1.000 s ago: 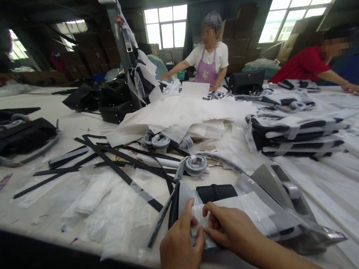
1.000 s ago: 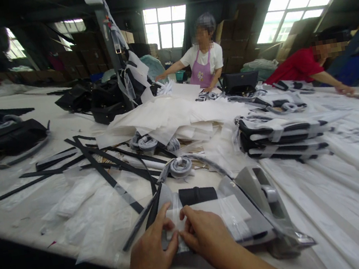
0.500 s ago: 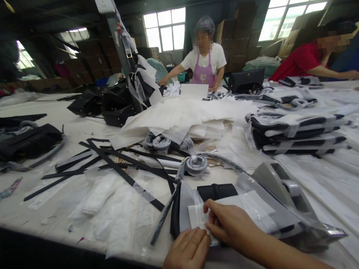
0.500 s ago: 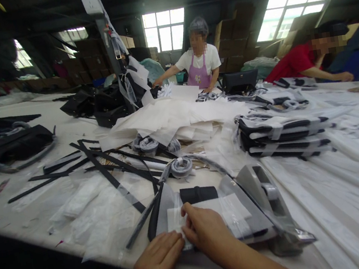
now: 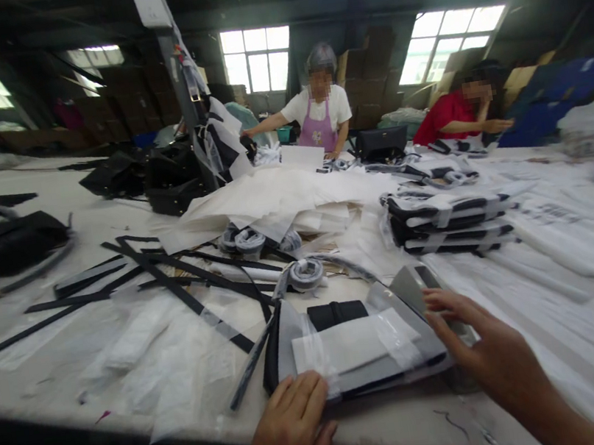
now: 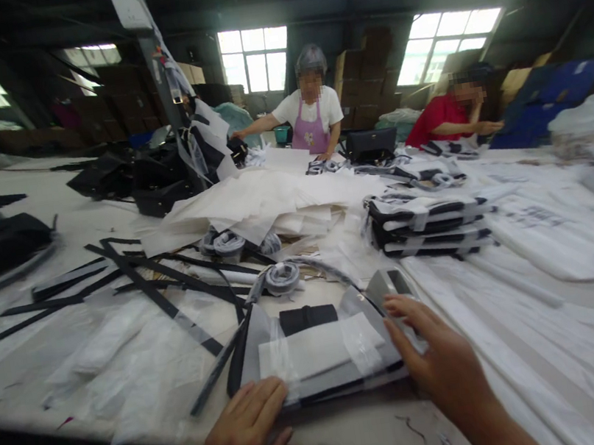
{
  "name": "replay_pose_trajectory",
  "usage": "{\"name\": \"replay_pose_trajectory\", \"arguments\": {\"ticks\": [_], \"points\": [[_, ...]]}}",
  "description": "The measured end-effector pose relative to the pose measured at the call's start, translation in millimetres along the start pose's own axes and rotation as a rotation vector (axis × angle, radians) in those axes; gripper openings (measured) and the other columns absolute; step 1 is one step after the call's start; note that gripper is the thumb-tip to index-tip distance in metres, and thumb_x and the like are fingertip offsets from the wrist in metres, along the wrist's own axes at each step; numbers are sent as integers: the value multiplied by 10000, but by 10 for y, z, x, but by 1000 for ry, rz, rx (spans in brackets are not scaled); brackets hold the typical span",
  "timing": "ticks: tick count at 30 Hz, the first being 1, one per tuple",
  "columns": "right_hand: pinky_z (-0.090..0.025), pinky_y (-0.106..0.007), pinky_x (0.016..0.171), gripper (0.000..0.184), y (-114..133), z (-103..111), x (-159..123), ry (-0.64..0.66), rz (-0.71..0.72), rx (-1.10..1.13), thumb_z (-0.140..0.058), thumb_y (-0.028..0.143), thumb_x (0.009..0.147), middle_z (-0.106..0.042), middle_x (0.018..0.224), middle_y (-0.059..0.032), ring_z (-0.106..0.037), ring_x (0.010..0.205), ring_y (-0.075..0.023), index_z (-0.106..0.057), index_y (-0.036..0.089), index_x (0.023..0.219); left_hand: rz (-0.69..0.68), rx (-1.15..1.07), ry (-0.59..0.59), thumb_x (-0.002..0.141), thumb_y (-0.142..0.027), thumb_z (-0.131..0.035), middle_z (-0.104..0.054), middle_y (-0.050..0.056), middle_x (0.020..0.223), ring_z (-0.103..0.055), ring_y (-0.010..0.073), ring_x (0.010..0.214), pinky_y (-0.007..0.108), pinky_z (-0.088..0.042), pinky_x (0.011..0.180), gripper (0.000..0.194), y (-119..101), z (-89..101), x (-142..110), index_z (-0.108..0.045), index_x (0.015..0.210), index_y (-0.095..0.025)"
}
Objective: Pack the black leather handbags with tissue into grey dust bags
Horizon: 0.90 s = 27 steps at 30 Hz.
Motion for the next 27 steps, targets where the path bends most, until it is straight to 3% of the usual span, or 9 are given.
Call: {"name": "replay_pose_trajectory", "arguments": {"ticks": [1, 3, 5, 7, 11, 14, 17, 22, 27], "points": [[-456, -413, 976, 348, -215, 184, -33, -76, -94, -42, -536, 472, 851, -636, 1243, -62, -636, 1052, -270, -623, 272, 1122, -18, 26, -10, 874, -230, -569, -678, 38, 1243, -664, 228, 1086, 377, -571, 932, 394, 12, -19, -11, -578, 1265, -186], [-355, -480, 1077, 410, -602, 424, -127, -82, -320, -23, -560, 540, 782, -635, 1260, -89, -550, 1203, -325, -681, 247, 1042, -66, 79, -24, 880, -238, -557, -680, 43, 1240, -672, 226, 1071, 367, -579, 911, 400, 37, -60, -26, -574, 1275, -178], [-280, -491, 1127, 460, -862, 487, -225, -12, -519, 96, -601, 589, 711, -600, 1325, -109, -479, 1285, -341, -730, 228, 964, -108, 123, -40, 891, -262, -549, -681, 48, 1238, -677, 225, 1060, 356, -582, 898, 399, 59, -93, -34, -574, 1279, -172], [-238, -471, 1152, 473, -962, 427, -286, 48, -613, 208, -628, 619, 680, -556, 1393, -101, -439, 1326, -335, -766, 233, 916, -130, 147, -58, 905, -283, -534, -684, 47, 1234, -679, 219, 1057, 342, -578, 901, 391, 74, -108, -41, -577, 1279, -175], [-237, -448, 1158, 467, -880, 229, -302, 98, -667, 387, -622, 636, 714, -520, 1440, -73, -413, 1356, -337, -796, 233, 872, -148, 173, -74, 923, -302, -503, -684, 48, 1235, -673, 215, 1068, 329, -562, 922, 388, 74, -120, -56, -577, 1285, -180], [-342, -473, 1106, 483, -757, 192, -296, 113, -723, 544, -608, 625, 752, -566, 1392, -88, -435, 1345, -338, -793, 213, 923, -144, 180, -71, 923, -300, -498, -682, 51, 1238, -670, 216, 1073, 330, -562, 924, 391, 69, -135, -58, -576, 1285, -177], [-394, -504, 1069, 477, -606, 298, -296, 90, -760, 661, -641, 606, 740, -623, 1323, -104, -473, 1316, -335, -782, 219, 980, -134, 167, -72, 918, -283, -497, -686, 56, 1230, -668, 216, 1075, 327, -559, 932, 385, 68, -135, -52, -578, 1279, -174], [-345, -495, 1120, 342, -351, 610, -409, -57, -707, 790, -742, 526, 693, -586, 1372, -89, -407, 1364, -335, -801, 246, 879, -136, 148, -87, 925, -283, -483, -697, 48, 1208, -683, 210, 1042, 321, -568, 912, 364, 78, -117, -53, -590, 1258, -185], [-379, -476, 1114, 426, -391, 610, -825, 26, -794, 795, -686, 564, 760, -646, 1297, -90, -473, 1321, -323, -777, 233, 1012, -145, 147, -114, 940, -314, -475, -713, 45, 1174, -695, 203, 1009, 307, -569, 898, 356, 88, -125, -43, -597, 1250, -189]]}}
Point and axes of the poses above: each hand's wrist, its own x-axis towards the middle knuckle, its own z-axis out of the back of the hand, y = z × x, the point moved 3 cm from there along x, towards the middle knuckle
